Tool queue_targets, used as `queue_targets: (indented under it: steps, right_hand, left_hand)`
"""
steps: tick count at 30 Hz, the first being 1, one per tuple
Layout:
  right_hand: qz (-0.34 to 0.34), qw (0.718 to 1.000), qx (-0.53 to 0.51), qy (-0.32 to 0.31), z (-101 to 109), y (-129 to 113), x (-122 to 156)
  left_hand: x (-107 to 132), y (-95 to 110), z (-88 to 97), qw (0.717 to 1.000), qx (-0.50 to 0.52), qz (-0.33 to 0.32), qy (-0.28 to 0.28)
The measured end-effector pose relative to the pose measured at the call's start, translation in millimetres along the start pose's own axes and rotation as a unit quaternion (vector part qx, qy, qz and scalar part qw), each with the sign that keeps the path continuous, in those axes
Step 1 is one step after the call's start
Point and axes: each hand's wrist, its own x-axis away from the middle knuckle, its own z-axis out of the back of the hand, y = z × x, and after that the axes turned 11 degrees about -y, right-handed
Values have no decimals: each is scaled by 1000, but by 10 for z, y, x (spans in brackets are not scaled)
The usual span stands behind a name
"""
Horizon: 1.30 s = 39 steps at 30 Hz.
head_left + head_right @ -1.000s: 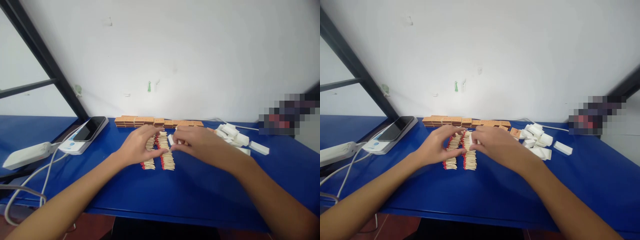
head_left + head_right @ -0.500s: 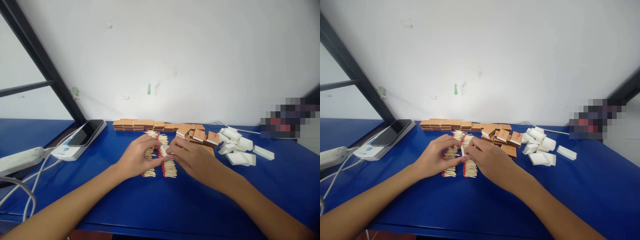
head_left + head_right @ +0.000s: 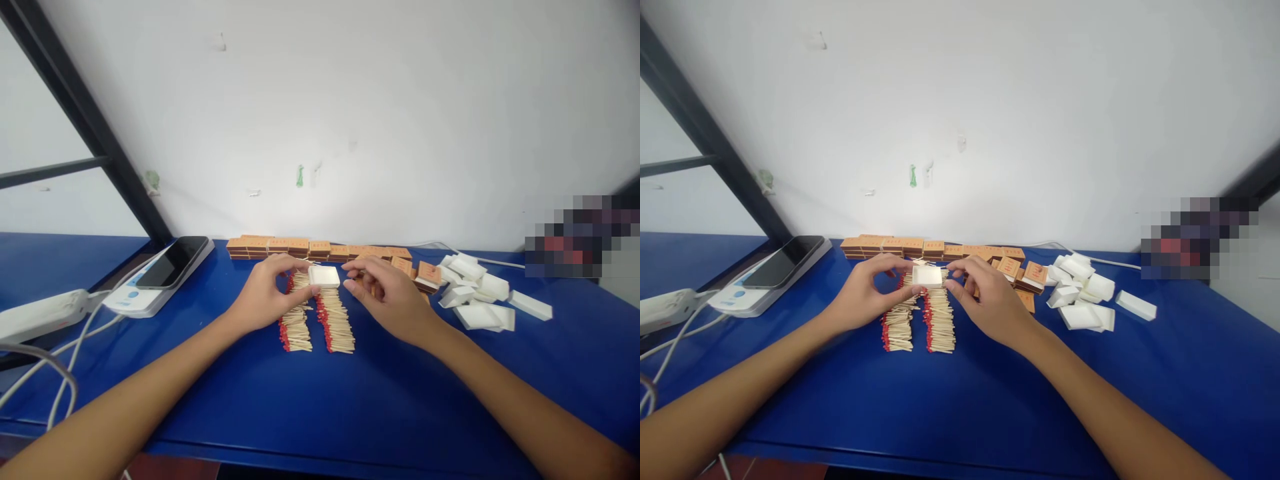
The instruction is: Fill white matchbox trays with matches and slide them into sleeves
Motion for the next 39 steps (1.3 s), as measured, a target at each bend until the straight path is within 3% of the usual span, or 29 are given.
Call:
queue_targets:
  steps: [11, 19, 27, 39]
  right_hand:
    - [-61, 993, -102, -25, -130, 4, -14]
    - [-42, 997, -49, -30, -119, 21, -12]
    - [-24, 988, 22, -149, 0, 36, 20]
    - [-34, 978, 26, -206, 12, 62, 11]
  left_hand:
    - [-20, 17, 4, 999, -26, -27, -27]
    - [-33, -24, 58, 994, -91, -49, -20]
    - [-57, -146, 139, 990, -134, -49, 7]
    - [-50, -107, 126, 987, -143, -64, -21]
